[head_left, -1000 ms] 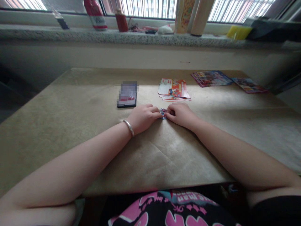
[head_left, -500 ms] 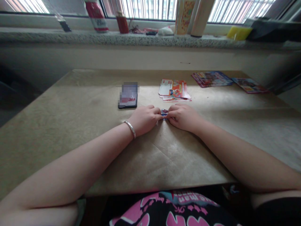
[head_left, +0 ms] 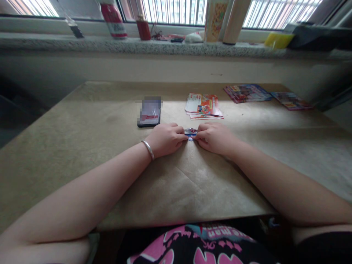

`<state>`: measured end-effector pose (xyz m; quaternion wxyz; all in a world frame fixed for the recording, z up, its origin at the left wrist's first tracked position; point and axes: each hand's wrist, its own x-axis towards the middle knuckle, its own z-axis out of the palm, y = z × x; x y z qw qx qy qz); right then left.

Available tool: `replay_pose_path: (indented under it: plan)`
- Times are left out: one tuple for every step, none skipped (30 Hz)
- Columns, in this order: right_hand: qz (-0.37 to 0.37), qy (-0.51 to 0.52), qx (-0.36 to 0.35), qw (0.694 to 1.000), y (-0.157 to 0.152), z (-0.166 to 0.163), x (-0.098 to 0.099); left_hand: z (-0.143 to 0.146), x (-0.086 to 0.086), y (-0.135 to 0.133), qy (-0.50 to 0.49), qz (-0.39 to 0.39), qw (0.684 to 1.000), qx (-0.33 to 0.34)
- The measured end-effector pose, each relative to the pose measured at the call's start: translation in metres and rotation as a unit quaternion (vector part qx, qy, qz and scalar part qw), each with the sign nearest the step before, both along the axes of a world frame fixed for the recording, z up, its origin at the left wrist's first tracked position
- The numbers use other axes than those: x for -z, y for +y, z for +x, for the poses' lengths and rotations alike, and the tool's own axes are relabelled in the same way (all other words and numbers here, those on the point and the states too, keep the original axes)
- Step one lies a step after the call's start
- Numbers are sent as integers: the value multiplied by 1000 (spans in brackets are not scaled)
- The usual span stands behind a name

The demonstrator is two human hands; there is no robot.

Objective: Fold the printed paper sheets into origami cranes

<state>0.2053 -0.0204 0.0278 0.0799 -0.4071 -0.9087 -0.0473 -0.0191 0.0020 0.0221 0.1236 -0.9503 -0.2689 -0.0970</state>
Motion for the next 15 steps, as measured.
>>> replay_pose_path:
  plan:
    - [-1, 0, 3, 1000, 0, 0, 0, 0, 0, -1, 2, 1, 1000, -5]
    - [-3, 0, 5, 1000, 0, 0, 0, 1, -1, -2, 4, 0, 1000, -10]
    - [-5, 0, 7, 1000, 0, 0, 0, 2, -2, -3, 5, -4, 1000, -17]
    - [-7, 0, 10, 1000, -1, 0, 0, 4, -3, -5, 5, -10, 1000, -26]
    - [-9, 1, 13, 1000, -1, -1, 0, 5, -4, -6, 4, -18, 999, -36]
    - [-11, 2, 17, 1000, -2, -1, 0, 7, -6, -8, 2, -25, 999, -49]
    - [-13, 3, 23, 1000, -2, -2, -1, 9, -7, -9, -1, -32, 998, -61]
    - [-15, 4, 27, 1000, -3, -2, -1, 10, -7, -10, 1, -38, 997, -72]
    - [-16, 4, 31, 999, -3, -3, -1, 10, -8, -10, 1, -44, 996, -80]
    - [-18, 4, 33, 999, -4, -3, -1, 9, -8, -10, 1, -49, 996, -80]
    - [-19, 3, 34, 999, -4, -4, -2, 8, -8, -8, -2, -54, 996, -74]
    - [-20, 3, 34, 999, -4, -4, -2, 6, -8, -7, -8, -56, 996, -64]
    - [-20, 4, 33, 999, -4, -4, -2, 3, -8, -5, -13, -58, 997, -50]
    - [-19, 5, 34, 999, -4, -3, -1, 1, -8, -2, -13, -55, 998, -41]
    - [-19, 7, 34, 999, -4, -3, -1, -2, -8, 0, -4, -47, 998, -31]
